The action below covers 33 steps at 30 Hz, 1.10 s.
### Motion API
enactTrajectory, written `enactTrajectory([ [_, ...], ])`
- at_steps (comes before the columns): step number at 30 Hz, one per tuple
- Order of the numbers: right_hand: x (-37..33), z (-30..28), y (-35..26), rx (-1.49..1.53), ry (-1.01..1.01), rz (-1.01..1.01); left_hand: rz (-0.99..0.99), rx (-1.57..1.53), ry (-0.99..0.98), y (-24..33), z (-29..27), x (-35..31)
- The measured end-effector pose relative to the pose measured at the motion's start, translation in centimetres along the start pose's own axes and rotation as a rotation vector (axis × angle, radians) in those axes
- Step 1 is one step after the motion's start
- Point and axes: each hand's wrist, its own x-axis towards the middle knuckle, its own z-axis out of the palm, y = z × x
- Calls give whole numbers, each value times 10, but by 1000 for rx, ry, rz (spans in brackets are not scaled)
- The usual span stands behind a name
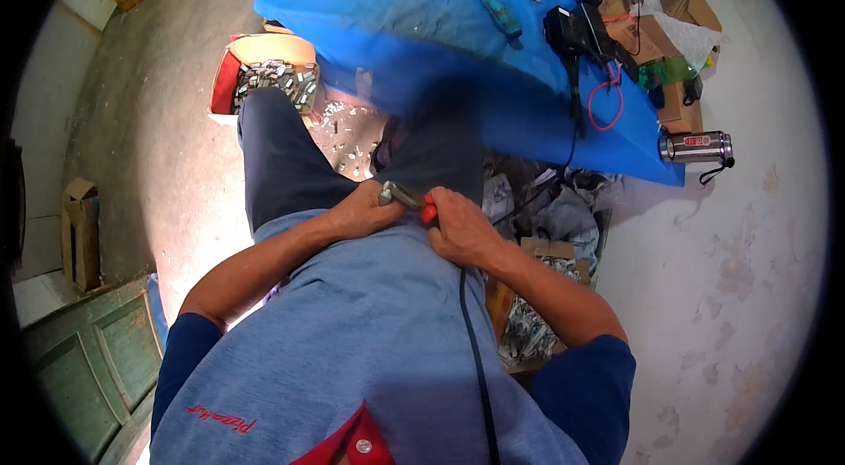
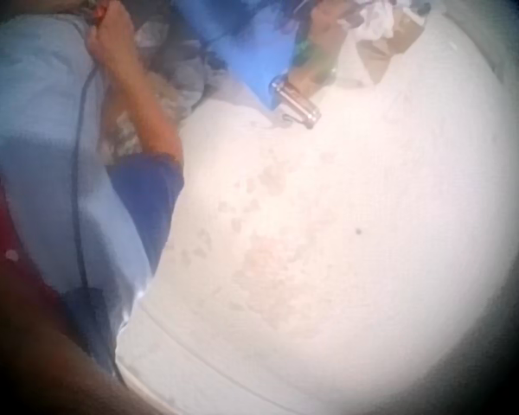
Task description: The person uses pliers and a screwdriver to disassemble a cylindrical metal component while sitting at a workshop table.
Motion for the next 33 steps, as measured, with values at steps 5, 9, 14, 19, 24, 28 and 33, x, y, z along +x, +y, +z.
enactTrajectory([
  [5,3,8,10,-11,25,-61,40,-56,33,-11,5,-1],
  [9,6,11,13,4,51,-4,44,-45,27,-10,6,-1],
  [14,-10,-2,-1,88,98,108,17,-60,95,2,1,-7],
  [19,-16,-12,20,694,157,283,-11,-98,116,9,-2,-4],
  [24,-1,-26,18,1003,173,433,-157,-304,202,10,-3,-2],
  [28,26,-57,-4,1080,192,339,-295,-494,233,-16,-15,-1],
  [33,83,-105,-4,484,412,179,-314,-714,355,-7,-17,-5],
])
